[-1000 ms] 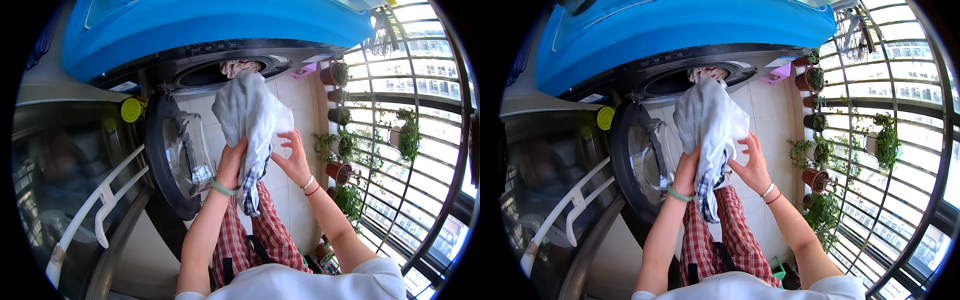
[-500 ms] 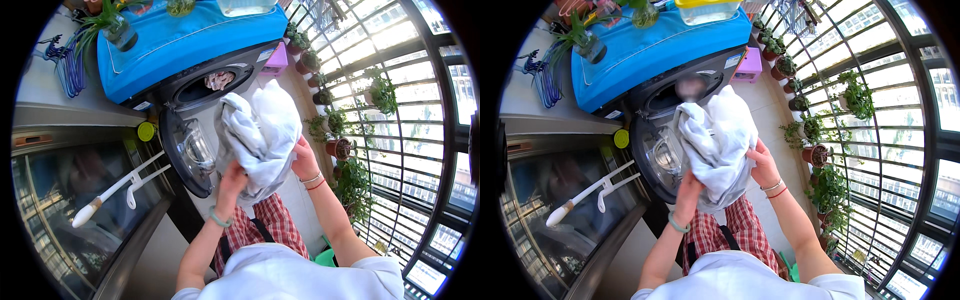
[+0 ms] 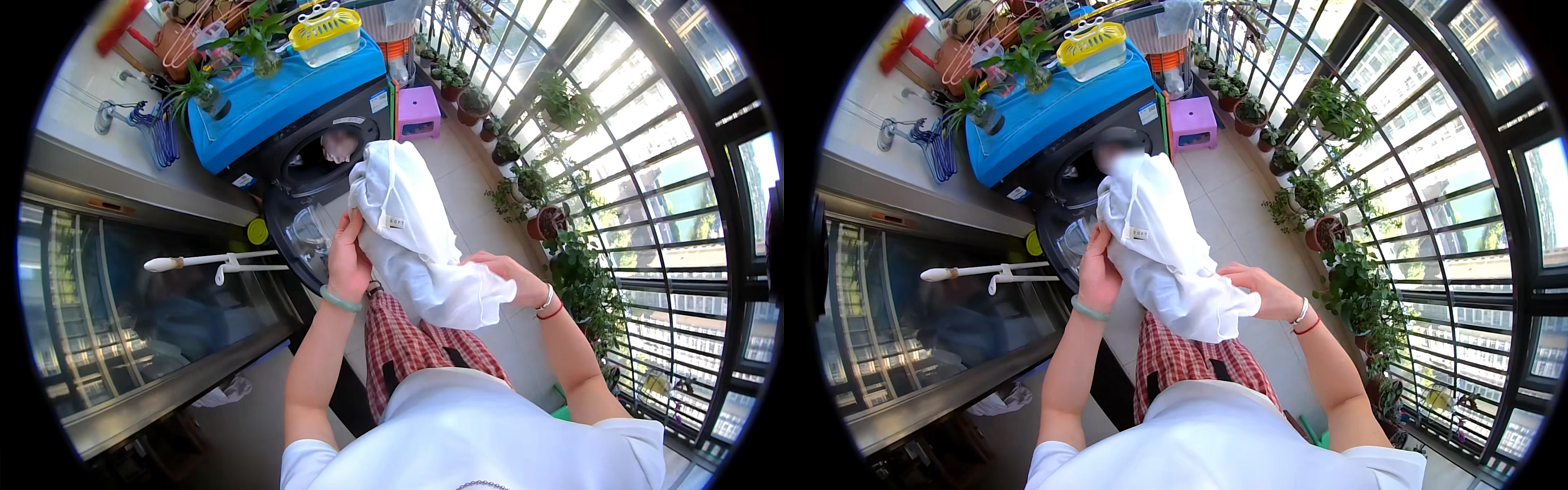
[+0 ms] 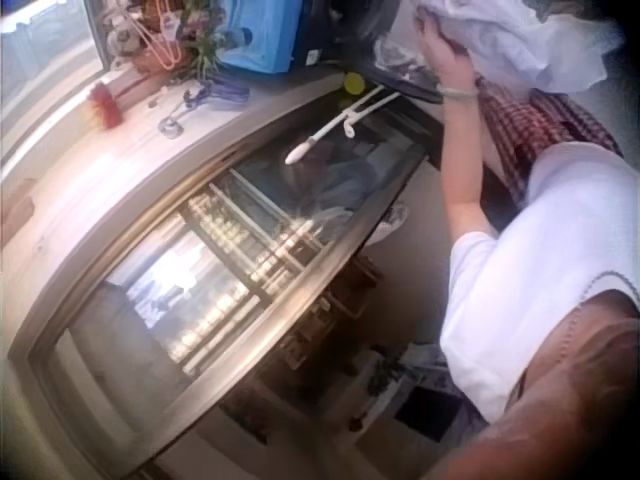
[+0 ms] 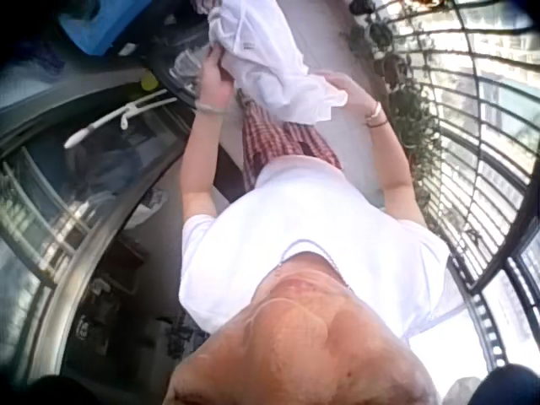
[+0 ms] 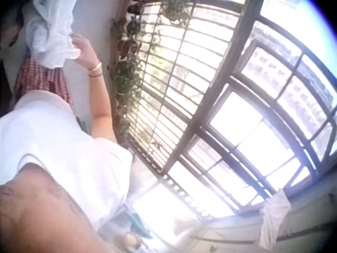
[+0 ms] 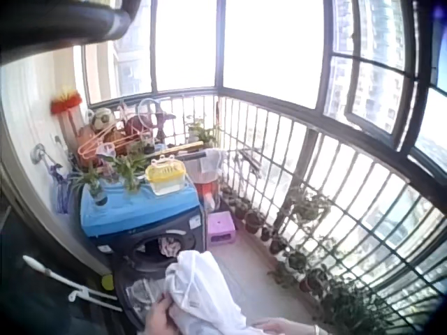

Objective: The person removes various garments from a washing machine, shakes them out, and hangs them on hangers. They handle white shorts, beige shorts, a plaid shirt, and a pink patterned garment, placing each on a hanger and then on a drying rack.

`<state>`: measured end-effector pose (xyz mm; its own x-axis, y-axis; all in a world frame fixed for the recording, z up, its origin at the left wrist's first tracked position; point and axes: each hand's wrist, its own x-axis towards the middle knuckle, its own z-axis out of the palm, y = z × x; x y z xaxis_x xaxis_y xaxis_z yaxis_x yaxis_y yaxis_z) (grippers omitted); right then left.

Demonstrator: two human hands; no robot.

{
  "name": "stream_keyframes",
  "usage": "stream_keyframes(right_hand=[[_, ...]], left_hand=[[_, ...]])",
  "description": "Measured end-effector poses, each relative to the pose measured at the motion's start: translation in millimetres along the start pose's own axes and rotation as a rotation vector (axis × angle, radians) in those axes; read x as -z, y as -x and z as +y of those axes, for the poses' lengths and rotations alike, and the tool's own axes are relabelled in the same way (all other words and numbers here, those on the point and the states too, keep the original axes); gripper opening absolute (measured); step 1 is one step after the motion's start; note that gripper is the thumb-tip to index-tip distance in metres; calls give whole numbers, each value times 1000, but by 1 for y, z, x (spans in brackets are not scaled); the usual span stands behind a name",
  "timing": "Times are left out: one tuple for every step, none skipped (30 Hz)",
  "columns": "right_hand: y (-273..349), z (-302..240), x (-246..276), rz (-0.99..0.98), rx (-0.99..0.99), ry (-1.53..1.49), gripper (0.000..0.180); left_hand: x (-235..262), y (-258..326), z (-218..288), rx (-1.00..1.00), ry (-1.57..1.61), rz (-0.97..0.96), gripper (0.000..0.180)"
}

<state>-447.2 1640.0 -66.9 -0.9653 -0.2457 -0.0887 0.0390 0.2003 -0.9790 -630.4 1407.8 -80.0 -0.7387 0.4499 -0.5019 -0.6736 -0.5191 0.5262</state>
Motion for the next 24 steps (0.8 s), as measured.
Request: stream_keyframes(right_hand=[[11,-5,4,-25,-262,15,43],[16,-10,1,156,-235,-172,40],[17,-15,0,372,-268,-309,38],[14,-22,-2,445,-163,-353,38],[9,-29,-4,512,-108,-380,38],[4,-37,-5,587,-13,-384,39],[-1,-44,-6,589,-42,-423,38],[-4,-53,-3,599,-27,-439,38],[-5,-60,0,594,-96,-442,37],[-2,-67,5,636,57,-676,35],[2,-73,12,698,50,-894,32],[11,-80,24,673,91,-935,29],[19,-86,30,632,188,-1071,28],[25,-91,32,614,180,-976,27],[30,-98,34,642,179,-876,27],[31,-105,33,403,341,-1125,26],[28,-113,30,397,347,-1160,26],[23,-123,25,378,370,-1180,25],[18,-134,20,354,394,-1197,25],[17,-146,12,349,374,-1154,24],[16,-158,4,296,403,-1097,26],[17,-170,-6,163,401,-1061,24],[21,-181,-19,0,454,-1019,23],[28,-190,-34,-66,295,-897,17]], left_hand=[[-10,13,-3,11,13,27,18],[-20,25,-6,-1,-16,-15,18],[-31,36,-9,-13,-47,-61,18],[-42,47,-13,-41,-72,-116,18],[-51,57,-16,-16,-108,-119,18],[-60,67,-18,-10,-138,-130,18],[-66,76,-18,0,-158,-175,18],[-70,82,-12,-66,-258,-155,19],[-72,86,-4,-132,-348,-173,19],[-71,89,6,-192,-408,-218,20],[-67,89,19,-339,-584,-198,23],[-62,88,33,-379,-705,-130,23],[-55,86,45,-419,-804,-17,24],[-46,84,52,-470,-862,-68,28],[-37,82,57,-519,-914,-50,32],[-29,81,61,-534,-975,-32,37],[-20,82,63,-438,-977,-58,45],[-12,83,63,-315,-980,-94,53],[-4,85,61,-224,-957,-196,61],[1,87,58,44,-1025,-240,80],[5,89,55,258,-1052,-157,84],[6,90,51,267,-1025,-212,86],[6,92,47,283,-1001,-181,89],[4,92,42,294,-831,-289,91]])
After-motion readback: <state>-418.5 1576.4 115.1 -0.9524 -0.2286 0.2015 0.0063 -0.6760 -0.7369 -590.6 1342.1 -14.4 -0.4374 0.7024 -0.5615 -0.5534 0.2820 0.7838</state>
